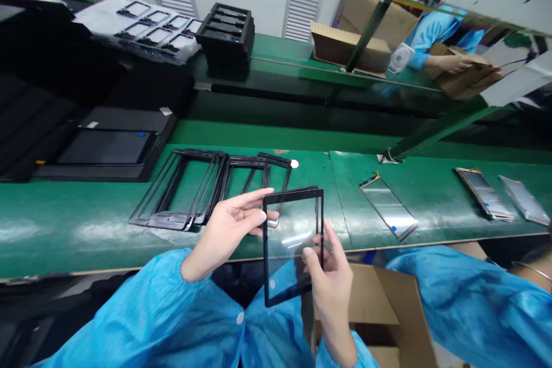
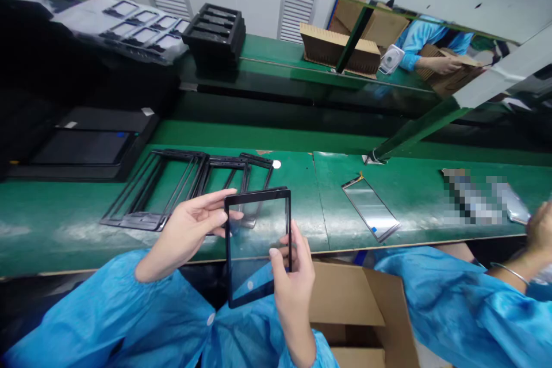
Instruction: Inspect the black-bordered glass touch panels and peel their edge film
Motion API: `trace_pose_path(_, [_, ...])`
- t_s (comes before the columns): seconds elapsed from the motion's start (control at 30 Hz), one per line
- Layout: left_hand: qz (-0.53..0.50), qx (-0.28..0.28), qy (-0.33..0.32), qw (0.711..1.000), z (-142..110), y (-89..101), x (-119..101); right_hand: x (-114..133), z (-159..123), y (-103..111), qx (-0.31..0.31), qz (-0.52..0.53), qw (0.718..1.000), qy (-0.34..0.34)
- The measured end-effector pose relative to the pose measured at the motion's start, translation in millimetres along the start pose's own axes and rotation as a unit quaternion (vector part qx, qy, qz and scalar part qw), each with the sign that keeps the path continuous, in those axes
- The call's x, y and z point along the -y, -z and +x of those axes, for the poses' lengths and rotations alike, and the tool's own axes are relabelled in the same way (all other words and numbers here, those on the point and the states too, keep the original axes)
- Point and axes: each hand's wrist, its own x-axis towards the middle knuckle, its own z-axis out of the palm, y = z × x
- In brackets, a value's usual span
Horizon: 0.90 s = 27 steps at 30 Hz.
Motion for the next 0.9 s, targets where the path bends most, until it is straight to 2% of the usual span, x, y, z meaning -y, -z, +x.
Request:
trace_pose_path(0.1, [0.030,-0.012,-0.011,0.999,-2.4,-1.4,-4.8,5.4,9.4,5.6,-0.040,-0.117,0.983,0.136])
trace_pose_path(0.17, [0.052,-0.004,-0.016,0.998,-5.2,-1.7,-8.4,15.3,21.1,10.1,-0.046,-0.115,0.979,0.163])
trace_pose_path(0.27, [0.075,0.011,-0.021,0.997,-10.1,-1.0,-12.0,31.1,39.0,14.6,0.034,0.008,0.997,0.074])
trace_pose_path(0.33, [0.092,0.019,-0.022,0.995,-13.0,0.9,-12.3,38.3,46.0,14.4,0.073,0.064,0.995,0.020])
trace_pose_path(0.6, [0.138,0.033,-0.023,0.990,-17.4,12.4,-9.5,52.0,38.5,5.9,0.037,0.112,0.993,0.002])
trace_pose_path(0.7, [0.170,0.048,-0.044,0.983,-16.2,11.9,-14.4,56.3,36.7,5.2,0.030,0.116,0.993,0.005])
trace_pose_path(0.77, [0.241,0.057,-0.101,0.963,-16.0,8.5,-18.2,58.3,35.1,1.7,0.037,0.109,0.993,0.004])
trace_pose_path(0.83, [0.347,0.076,-0.178,0.918,-16.4,3.1,-21.2,59.8,32.9,-4.5,0.075,0.102,0.992,-0.002])
trace_pose_path(0.9, [0.420,0.130,-0.215,0.872,-16.5,-2.3,-23.4,61.1,31.4,-9.6,0.131,0.107,0.985,-0.018])
